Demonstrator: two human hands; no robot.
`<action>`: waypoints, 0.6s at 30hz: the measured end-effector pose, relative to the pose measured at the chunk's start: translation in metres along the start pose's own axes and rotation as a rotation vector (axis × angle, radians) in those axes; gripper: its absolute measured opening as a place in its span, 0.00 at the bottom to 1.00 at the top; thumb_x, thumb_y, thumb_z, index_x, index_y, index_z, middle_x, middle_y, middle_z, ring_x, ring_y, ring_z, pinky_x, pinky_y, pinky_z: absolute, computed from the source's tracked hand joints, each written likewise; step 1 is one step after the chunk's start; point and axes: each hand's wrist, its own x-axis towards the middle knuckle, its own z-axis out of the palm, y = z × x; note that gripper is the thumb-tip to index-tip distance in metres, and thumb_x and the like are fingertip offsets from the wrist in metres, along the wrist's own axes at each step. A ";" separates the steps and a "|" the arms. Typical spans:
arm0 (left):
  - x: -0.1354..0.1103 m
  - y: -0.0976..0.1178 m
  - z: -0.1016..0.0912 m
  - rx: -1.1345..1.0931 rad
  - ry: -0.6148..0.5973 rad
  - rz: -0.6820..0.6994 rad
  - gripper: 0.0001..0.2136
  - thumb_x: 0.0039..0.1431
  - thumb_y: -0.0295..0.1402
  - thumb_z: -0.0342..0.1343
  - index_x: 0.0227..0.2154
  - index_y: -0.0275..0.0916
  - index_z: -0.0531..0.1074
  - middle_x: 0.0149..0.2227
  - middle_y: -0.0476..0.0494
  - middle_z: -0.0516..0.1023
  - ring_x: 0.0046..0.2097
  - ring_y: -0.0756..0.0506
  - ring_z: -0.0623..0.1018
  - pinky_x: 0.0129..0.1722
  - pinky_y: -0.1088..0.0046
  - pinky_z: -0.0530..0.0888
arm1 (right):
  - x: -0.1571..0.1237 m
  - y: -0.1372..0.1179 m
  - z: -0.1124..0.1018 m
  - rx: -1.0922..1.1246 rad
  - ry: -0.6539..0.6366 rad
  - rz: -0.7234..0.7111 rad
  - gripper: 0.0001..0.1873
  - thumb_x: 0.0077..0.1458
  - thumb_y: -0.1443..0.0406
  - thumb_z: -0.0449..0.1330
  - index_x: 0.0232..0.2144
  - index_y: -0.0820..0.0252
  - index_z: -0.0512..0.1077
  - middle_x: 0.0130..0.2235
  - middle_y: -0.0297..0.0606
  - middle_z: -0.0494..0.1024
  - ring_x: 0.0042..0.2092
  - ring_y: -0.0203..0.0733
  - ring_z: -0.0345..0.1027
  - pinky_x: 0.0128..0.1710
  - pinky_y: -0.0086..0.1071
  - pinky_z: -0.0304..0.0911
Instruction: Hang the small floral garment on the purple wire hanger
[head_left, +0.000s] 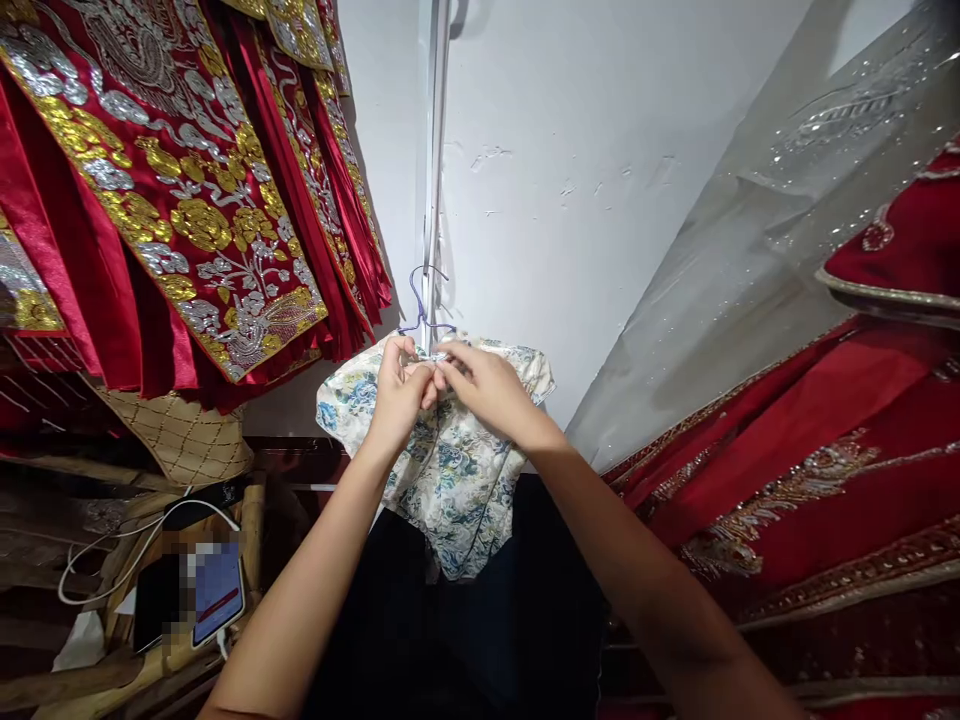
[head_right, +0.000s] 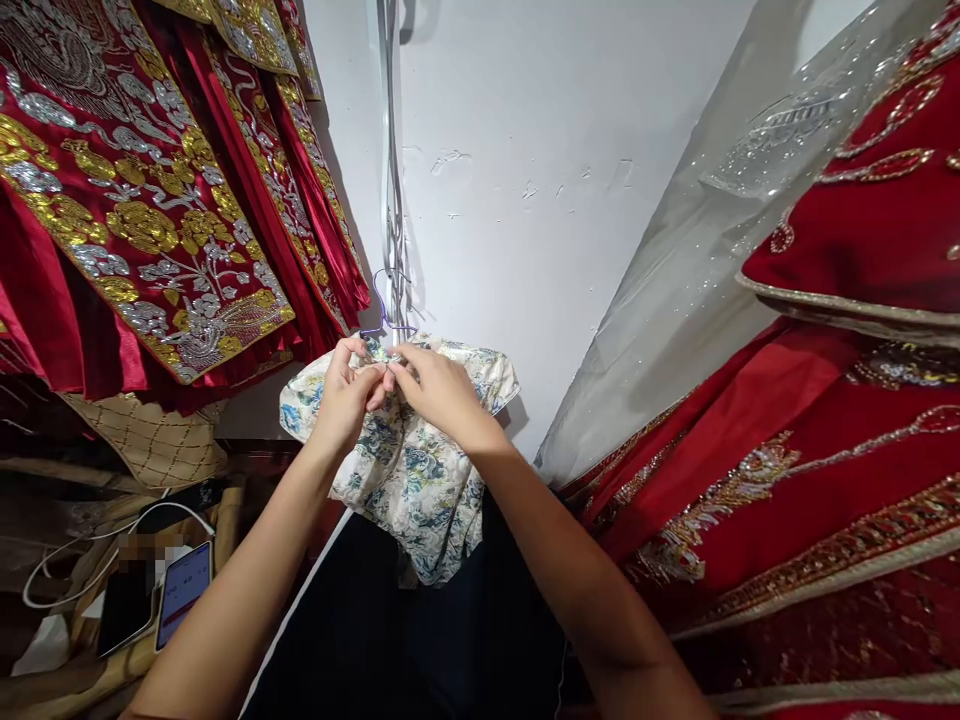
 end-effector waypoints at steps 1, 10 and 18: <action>-0.001 -0.002 -0.002 0.013 0.009 0.015 0.15 0.54 0.28 0.54 0.37 0.45 0.52 0.22 0.60 0.72 0.15 0.57 0.61 0.17 0.84 0.56 | 0.006 -0.002 0.001 -0.050 -0.034 -0.021 0.10 0.64 0.62 0.53 0.38 0.56 0.75 0.29 0.33 0.75 0.29 0.38 0.64 0.32 0.30 0.53; -0.037 -0.054 -0.020 0.413 -0.051 -0.192 0.24 0.59 0.29 0.48 0.58 0.46 0.56 0.23 0.55 0.74 0.17 0.51 0.67 0.20 0.77 0.64 | 0.020 -0.003 -0.012 0.109 0.382 -0.035 0.15 0.66 0.60 0.52 0.28 0.59 0.69 0.24 0.31 0.69 0.25 0.35 0.59 0.28 0.30 0.51; -0.001 -0.028 -0.058 1.184 0.085 0.056 0.27 0.63 0.48 0.51 0.62 0.46 0.61 0.42 0.40 0.77 0.45 0.36 0.76 0.44 0.61 0.70 | -0.036 0.073 -0.065 0.855 0.420 0.266 0.13 0.55 0.56 0.63 0.25 0.57 0.69 0.25 0.30 0.63 0.28 0.36 0.60 0.33 0.31 0.61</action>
